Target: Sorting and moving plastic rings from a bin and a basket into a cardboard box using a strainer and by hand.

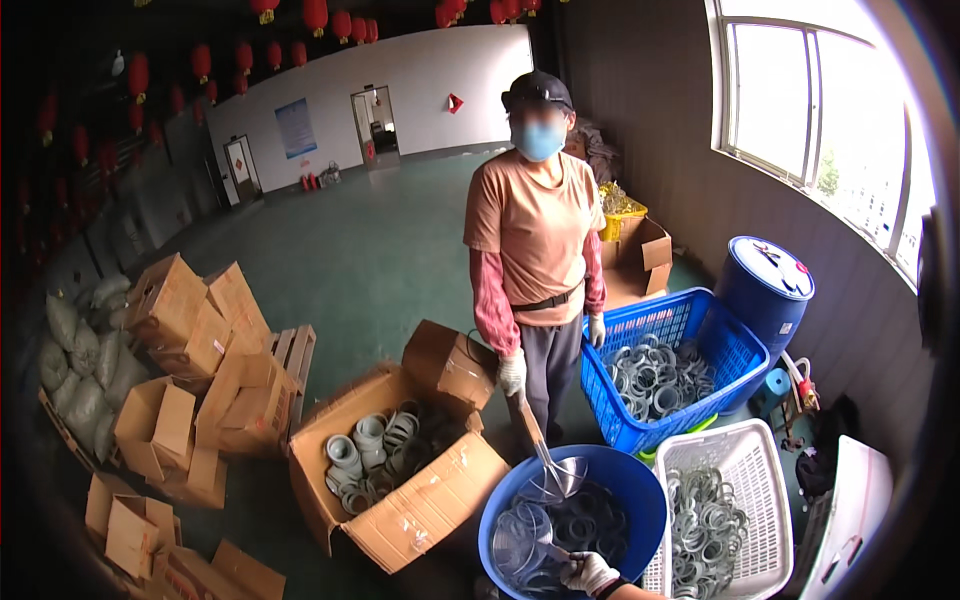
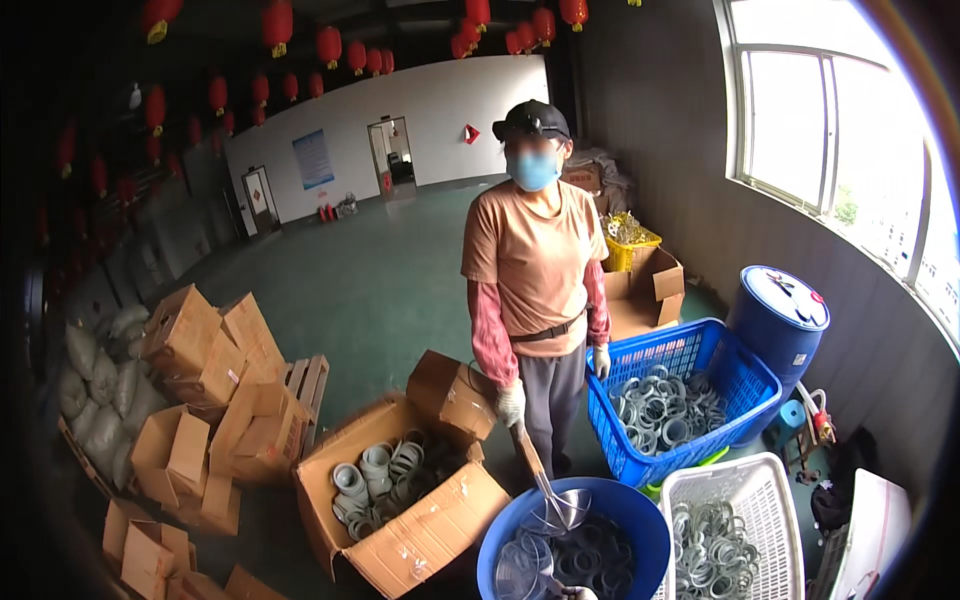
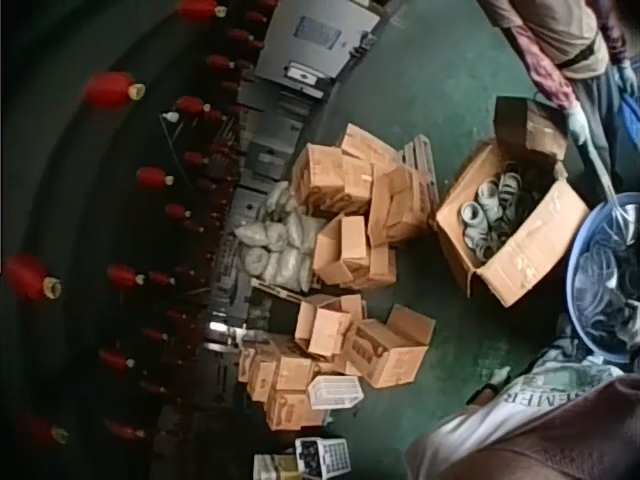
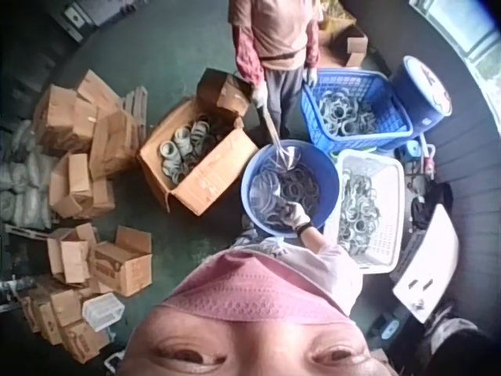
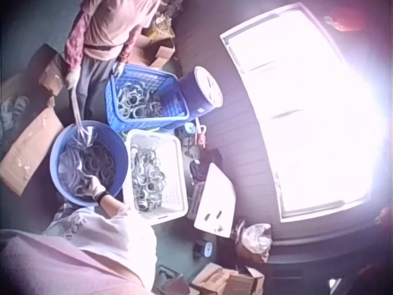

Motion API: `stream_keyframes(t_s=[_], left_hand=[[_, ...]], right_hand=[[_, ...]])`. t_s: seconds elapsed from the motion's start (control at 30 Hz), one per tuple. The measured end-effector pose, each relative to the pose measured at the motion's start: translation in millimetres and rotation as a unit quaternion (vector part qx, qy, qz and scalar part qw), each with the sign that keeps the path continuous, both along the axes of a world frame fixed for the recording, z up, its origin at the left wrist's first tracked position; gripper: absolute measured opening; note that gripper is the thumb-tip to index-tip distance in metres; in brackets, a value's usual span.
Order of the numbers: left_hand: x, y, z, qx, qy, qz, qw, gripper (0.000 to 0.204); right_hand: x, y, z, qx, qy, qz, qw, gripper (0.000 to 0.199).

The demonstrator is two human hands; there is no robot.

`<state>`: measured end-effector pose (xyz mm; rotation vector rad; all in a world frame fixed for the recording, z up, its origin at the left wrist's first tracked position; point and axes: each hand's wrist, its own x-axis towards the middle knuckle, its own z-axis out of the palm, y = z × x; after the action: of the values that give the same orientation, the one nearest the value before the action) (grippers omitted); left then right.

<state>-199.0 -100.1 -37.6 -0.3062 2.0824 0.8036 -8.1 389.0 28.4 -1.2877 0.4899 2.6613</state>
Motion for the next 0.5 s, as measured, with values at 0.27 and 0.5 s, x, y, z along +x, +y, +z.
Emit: stream_keyframes(t_s=[0.27,0.5], left_hand=[[-67,37,21,0.066,0.095,-0.152,0.982,0.04],[-86,53,24,0.067,0.089,-0.195,0.974,0.035]], right_hand=[[-61,24,-112,0.086,-0.112,-0.092,0.986,0.019],[-13,24,-67,0.376,-0.048,0.176,0.909,0.017]])
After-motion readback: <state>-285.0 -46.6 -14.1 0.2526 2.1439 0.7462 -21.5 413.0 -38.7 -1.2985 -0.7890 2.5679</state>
